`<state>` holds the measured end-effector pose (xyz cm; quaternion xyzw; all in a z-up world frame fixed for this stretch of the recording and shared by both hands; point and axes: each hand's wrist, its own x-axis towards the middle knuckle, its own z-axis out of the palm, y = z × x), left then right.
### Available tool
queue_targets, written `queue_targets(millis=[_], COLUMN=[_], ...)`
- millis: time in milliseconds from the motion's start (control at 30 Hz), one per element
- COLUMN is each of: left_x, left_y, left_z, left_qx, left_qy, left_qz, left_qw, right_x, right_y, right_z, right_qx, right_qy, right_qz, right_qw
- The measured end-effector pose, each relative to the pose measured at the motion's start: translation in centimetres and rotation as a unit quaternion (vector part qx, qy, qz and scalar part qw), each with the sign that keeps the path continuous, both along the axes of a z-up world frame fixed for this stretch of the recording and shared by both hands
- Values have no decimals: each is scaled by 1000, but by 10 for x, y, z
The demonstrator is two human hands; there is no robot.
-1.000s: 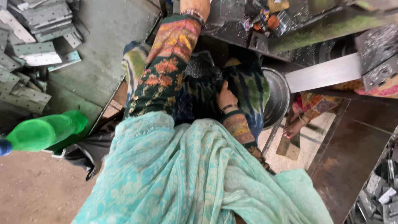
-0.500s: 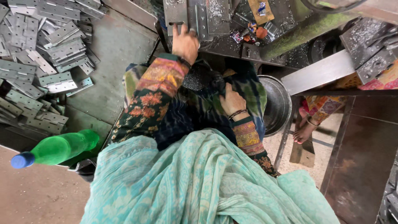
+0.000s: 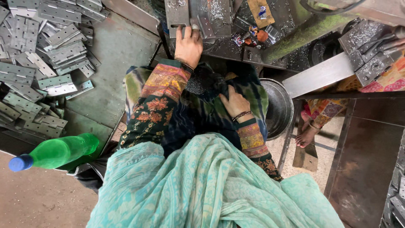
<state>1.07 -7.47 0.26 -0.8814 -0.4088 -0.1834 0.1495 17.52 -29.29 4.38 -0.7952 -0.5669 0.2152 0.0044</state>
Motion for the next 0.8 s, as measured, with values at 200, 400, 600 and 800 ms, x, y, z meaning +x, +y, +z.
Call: queue_targets(millis=[200, 400, 600, 800], left_x=[-17, 8, -2, -6], left_y=[2, 28, 58, 54], left_z=[17, 2, 3, 22], left_qx=[-115, -415, -188, -266], left_qy=[-283, -580, -360, -64], left_qz=[-31, -72, 89, 145], left_qw=[952, 698, 909, 951], right_x=[28, 44, 37, -9], right_y=[45, 128, 161, 172], right_z=[2, -29, -29, -33], right_qx=[156, 333, 441, 344], right_qy=[75, 396, 249, 2], right_qz=[-5, -85, -39, 182], right_qw=[985, 852, 862, 921])
